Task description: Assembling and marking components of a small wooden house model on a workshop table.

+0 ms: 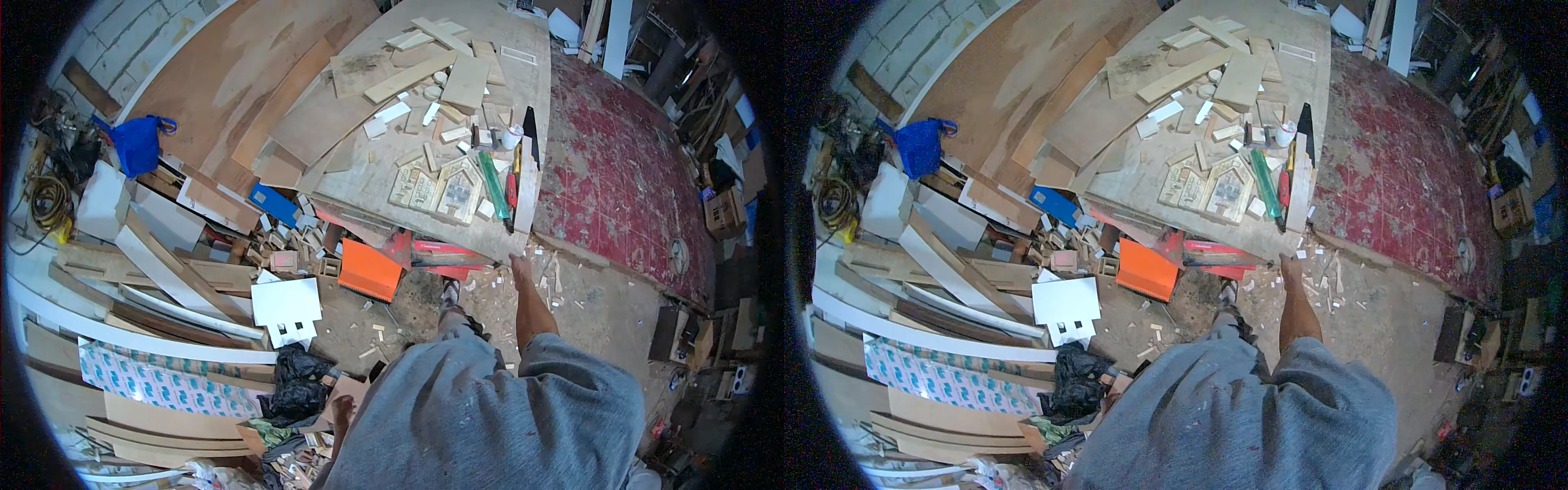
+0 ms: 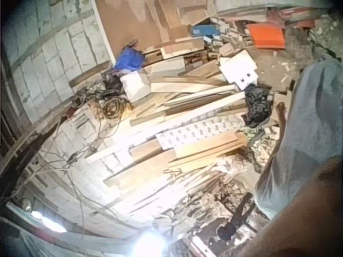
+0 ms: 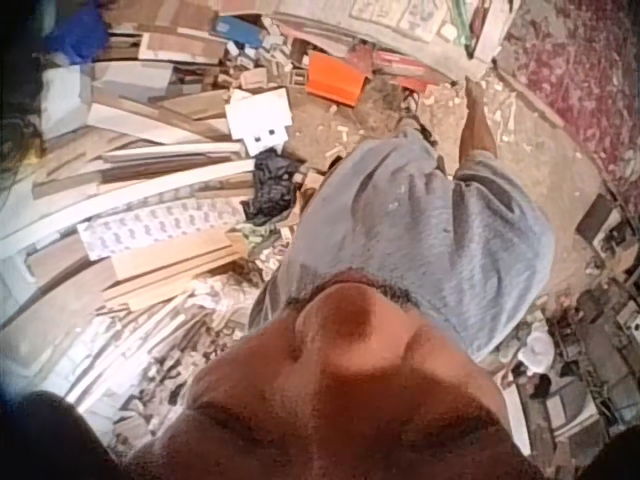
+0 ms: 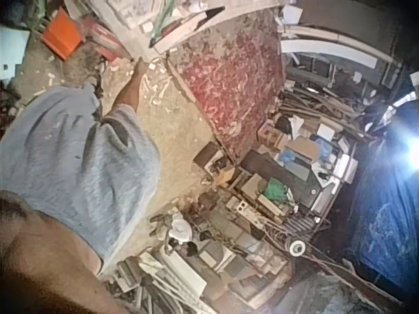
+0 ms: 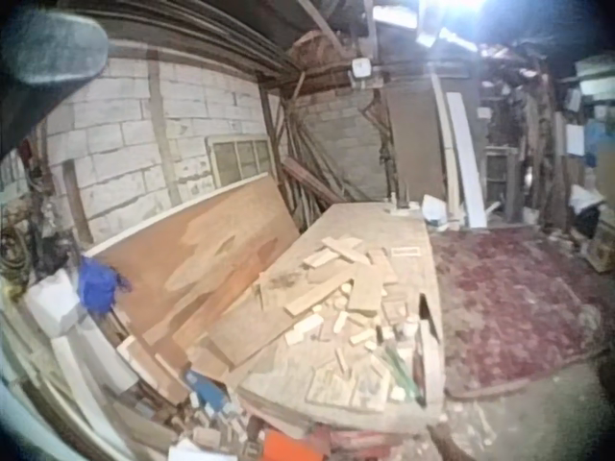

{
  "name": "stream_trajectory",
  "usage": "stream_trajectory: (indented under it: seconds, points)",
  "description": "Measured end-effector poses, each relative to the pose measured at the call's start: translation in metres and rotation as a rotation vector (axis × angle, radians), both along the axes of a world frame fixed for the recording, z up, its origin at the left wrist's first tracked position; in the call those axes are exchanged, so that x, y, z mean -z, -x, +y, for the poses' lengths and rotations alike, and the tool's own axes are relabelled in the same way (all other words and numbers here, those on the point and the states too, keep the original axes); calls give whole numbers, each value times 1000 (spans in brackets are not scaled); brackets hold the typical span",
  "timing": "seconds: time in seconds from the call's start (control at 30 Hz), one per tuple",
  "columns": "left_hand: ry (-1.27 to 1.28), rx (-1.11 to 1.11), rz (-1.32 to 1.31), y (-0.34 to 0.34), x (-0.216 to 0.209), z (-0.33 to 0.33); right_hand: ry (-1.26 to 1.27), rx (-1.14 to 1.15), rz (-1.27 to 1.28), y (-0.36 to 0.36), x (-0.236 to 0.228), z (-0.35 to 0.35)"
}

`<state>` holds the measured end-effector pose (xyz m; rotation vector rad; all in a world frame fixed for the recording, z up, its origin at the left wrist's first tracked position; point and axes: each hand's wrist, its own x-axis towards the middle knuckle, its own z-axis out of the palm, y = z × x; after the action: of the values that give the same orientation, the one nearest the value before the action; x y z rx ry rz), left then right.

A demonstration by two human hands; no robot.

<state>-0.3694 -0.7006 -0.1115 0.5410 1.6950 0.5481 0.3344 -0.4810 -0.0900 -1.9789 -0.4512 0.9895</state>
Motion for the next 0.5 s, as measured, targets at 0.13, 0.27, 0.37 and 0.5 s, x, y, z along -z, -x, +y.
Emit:
stream_trajectory:
  seconds: [0.13, 0.27, 0.37, 0.5]
  points:
    - [48, 156, 191, -9, 17, 32, -14, -153, 156, 17, -5, 19]
    - [-20, 280, 185, -37, 8, 40, 233, 135, 353, 31, -58, 25]
    - [-68, 372, 152, -74, -1, 50, 195, 190, 488, 22, -62, 7]
    - [-128, 480, 132, -121, -15, 156, 273, 132, 530, 7, -67, 12]
